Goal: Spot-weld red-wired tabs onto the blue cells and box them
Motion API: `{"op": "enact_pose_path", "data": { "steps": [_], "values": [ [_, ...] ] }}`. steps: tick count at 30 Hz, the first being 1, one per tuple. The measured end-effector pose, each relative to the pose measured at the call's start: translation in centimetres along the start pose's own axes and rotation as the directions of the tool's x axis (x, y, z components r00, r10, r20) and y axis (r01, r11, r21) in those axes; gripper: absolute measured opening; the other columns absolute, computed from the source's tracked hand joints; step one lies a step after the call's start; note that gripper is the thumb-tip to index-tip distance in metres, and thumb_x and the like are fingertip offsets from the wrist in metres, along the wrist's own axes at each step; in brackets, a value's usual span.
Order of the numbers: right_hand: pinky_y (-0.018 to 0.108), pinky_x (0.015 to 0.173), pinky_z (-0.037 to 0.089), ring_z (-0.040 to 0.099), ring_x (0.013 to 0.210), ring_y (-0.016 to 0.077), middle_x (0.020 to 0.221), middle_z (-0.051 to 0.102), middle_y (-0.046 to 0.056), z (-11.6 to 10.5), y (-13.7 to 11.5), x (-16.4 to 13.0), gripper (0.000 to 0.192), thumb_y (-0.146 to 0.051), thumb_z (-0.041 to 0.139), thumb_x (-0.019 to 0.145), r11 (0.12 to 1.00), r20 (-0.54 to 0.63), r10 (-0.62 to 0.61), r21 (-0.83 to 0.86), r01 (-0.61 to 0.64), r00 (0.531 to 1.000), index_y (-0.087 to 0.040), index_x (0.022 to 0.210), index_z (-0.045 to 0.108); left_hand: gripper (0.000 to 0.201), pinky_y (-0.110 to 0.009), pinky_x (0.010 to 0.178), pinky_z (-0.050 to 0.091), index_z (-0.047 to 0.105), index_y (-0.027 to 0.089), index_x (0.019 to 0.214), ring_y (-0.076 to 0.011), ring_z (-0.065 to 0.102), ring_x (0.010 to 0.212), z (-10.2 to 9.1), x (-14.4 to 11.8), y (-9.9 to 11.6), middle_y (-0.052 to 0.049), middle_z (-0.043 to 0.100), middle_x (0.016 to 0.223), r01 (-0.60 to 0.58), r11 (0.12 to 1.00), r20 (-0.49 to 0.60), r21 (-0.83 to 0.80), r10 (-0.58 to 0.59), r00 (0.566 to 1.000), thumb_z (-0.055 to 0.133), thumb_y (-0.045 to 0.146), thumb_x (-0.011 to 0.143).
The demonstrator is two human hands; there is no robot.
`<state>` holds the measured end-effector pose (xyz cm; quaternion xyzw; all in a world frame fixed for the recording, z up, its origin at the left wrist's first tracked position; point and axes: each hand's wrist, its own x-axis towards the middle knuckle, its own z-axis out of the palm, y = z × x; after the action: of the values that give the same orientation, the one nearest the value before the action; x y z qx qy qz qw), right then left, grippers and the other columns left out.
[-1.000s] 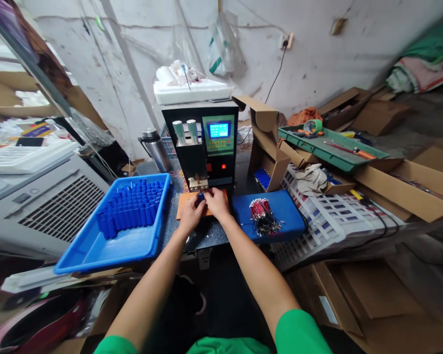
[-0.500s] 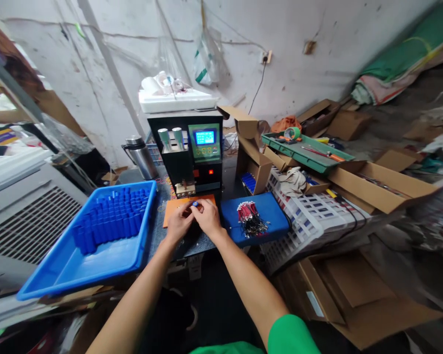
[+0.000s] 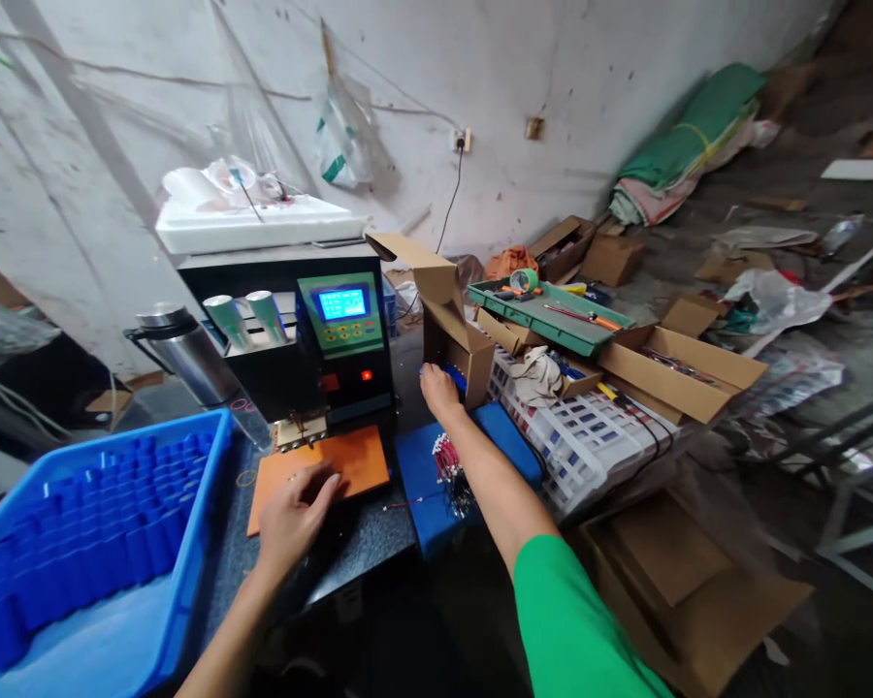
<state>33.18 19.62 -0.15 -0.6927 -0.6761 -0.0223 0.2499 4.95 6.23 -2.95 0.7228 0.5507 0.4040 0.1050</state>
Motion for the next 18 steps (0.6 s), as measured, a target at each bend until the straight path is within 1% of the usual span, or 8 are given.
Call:
{"op": "enact_pose_path", "data": {
  "steps": [2, 4, 8, 10, 12, 16, 18],
  "values": [
    [0.031, 0.089, 0.050, 0.066, 0.105, 0.0240, 0.117, 0.067, 0.017, 0.4, 0.3, 2.0, 0.030, -0.015, 0.040, 0.100, 0.994, 0.054, 0.026, -0.112, -0.020, 0.998, -0.011, 0.122, 0.060, 0.033, -0.029, 0.079, 0.051, 0.070, 0.022, 0.103, -0.0205, 0.070, 0.088, -0.1, -0.1, -0.2, -0.003, 0.075, 0.098, -0.023, 0.999, 0.001, 0.022, 0.023, 1.000, 0.055, 0.050, 0.090],
    [0.032, 0.088, 0.051, 0.066, 0.105, 0.0247, 0.116, 0.067, 0.018, 0.8, 0.7, 3.6, 0.032, -0.015, 0.037, 0.101, 0.982, 0.072, 0.053, -0.186, -0.039, 0.996, -0.010, 0.122, 0.060, 0.031, -0.028, 0.077, 0.051, 0.070, 0.024, 0.103, -0.0195, 0.070, 0.087, -0.1, -0.1, -0.4, -0.002, 0.075, 0.098, -0.043, 0.998, 0.004, 0.039, 0.043, 0.999, 0.056, 0.049, 0.091],
    [0.034, 0.086, 0.051, 0.066, 0.104, 0.0260, 0.114, 0.066, 0.021, 1.4, 2.2, 5.8, 0.034, -0.016, 0.035, 0.101, 0.947, 0.021, 0.155, -0.287, -0.143, 0.988, -0.009, 0.123, 0.060, 0.029, -0.028, 0.075, 0.050, 0.069, 0.025, 0.103, -0.0188, 0.069, 0.087, -0.1, -0.1, -0.4, -0.001, 0.075, 0.098, -0.077, 0.995, 0.008, 0.070, 0.076, 0.997, 0.056, 0.049, 0.091],
    [0.034, 0.086, 0.051, 0.065, 0.107, 0.0265, 0.113, 0.066, 0.022, 1.7, 3.1, 6.4, 0.034, -0.014, 0.036, 0.100, 0.931, 0.008, 0.168, -0.330, -0.156, 0.986, -0.008, 0.122, 0.061, 0.029, -0.029, 0.074, 0.050, 0.069, 0.025, 0.104, -0.0193, 0.069, 0.087, 0.0, -0.1, -0.3, -0.001, 0.074, 0.098, -0.080, 0.992, 0.009, 0.095, 0.080, 0.997, 0.057, 0.048, 0.091],
    [0.034, 0.088, 0.050, 0.064, 0.109, 0.0267, 0.113, 0.066, 0.023, 2.1, 3.8, 6.7, 0.034, -0.012, 0.037, 0.098, 0.926, 0.053, 0.138, -0.360, -0.110, 0.989, -0.007, 0.121, 0.063, 0.028, -0.029, 0.073, 0.049, 0.069, 0.026, 0.105, -0.0197, 0.068, 0.086, 0.1, -0.1, -0.3, -0.001, 0.074, 0.097, -0.072, 0.991, 0.011, 0.116, 0.072, 0.997, 0.057, 0.048, 0.091],
    [0.034, 0.088, 0.050, 0.063, 0.109, 0.0265, 0.112, 0.067, 0.021, 3.2, 4.3, 6.3, 0.035, -0.012, 0.037, 0.098, 0.925, 0.220, 0.088, -0.380, 0.002, 0.972, -0.010, 0.116, 0.067, 0.028, -0.029, 0.074, 0.048, 0.069, 0.026, 0.105, -0.0195, 0.068, 0.087, 0.2, -0.1, -0.3, -0.001, 0.074, 0.096, -0.063, 0.992, 0.022, 0.111, 0.060, 0.998, 0.058, 0.048, 0.091],
    [0.036, 0.089, 0.051, 0.061, 0.111, 0.0272, 0.114, 0.067, 0.020, 3.8, 4.1, 6.0, 0.037, -0.010, 0.036, 0.097, 0.924, 0.253, 0.084, -0.381, 0.020, 0.964, -0.010, 0.113, 0.069, 0.029, -0.029, 0.074, 0.048, 0.069, 0.026, 0.105, -0.0197, 0.069, 0.088, 0.2, 0.0, -0.3, -0.001, 0.074, 0.098, -0.062, 0.993, 0.031, 0.103, 0.059, 0.998, 0.057, 0.048, 0.091]
  ]
}}
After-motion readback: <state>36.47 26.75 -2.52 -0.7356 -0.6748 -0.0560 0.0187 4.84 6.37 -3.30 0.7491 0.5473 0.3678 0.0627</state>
